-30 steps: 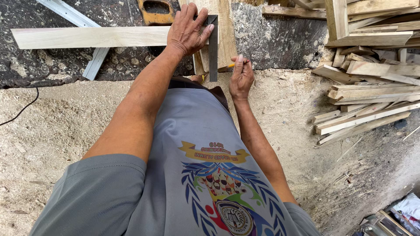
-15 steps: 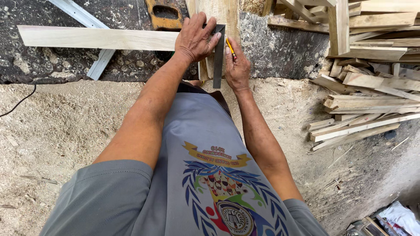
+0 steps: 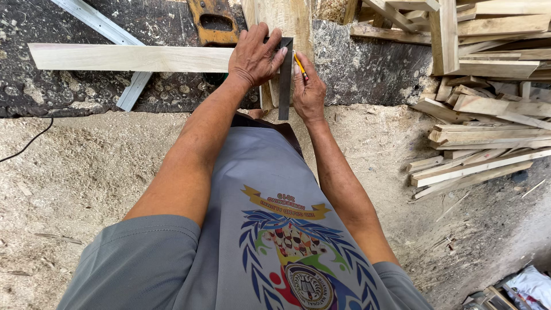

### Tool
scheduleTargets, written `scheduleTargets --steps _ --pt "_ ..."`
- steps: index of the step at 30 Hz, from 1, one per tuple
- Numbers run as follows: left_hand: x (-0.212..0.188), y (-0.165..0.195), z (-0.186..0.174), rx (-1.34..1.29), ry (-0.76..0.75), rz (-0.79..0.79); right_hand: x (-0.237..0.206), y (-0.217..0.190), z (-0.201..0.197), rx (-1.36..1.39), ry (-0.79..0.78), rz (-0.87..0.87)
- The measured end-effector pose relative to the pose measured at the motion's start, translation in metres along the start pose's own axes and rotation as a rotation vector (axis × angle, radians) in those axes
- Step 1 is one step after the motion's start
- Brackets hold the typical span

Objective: The person measures and marks a wooden strip with a try square and pencil, then saws the strip with a hand saw, repositions the cut piece, and marks another piece with a square and pencil while working at a low bench surrounded by stacked wood offcuts.

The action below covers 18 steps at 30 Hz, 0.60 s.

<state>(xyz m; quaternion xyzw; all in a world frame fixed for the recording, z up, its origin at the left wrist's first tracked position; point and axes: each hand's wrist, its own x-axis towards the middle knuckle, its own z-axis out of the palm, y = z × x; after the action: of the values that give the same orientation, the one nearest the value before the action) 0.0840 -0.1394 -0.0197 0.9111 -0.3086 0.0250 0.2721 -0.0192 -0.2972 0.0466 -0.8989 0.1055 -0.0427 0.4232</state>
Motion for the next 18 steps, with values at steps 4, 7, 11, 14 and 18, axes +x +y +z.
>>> scheduleTargets --steps 4,7,11,14,18 --pt "-0.001 0.000 0.000 0.050 0.041 0.044 0.000 0.000 0.000 -0.015 -0.011 -0.015" --pt "-0.001 -0.001 0.000 0.017 0.057 0.044 0.002 0.002 -0.002 -0.040 -0.033 -0.025" --pt "-0.001 -0.001 0.000 0.006 0.039 0.049 -0.007 0.002 -0.004 -0.060 -0.100 0.017" --pt "-0.001 -0.001 0.000 0.002 0.055 0.057 -0.018 -0.001 -0.006 -0.012 -0.060 -0.005" --pt "-0.001 -0.001 0.000 -0.015 0.062 0.056 -0.015 -0.003 -0.003 -0.057 -0.032 -0.056"
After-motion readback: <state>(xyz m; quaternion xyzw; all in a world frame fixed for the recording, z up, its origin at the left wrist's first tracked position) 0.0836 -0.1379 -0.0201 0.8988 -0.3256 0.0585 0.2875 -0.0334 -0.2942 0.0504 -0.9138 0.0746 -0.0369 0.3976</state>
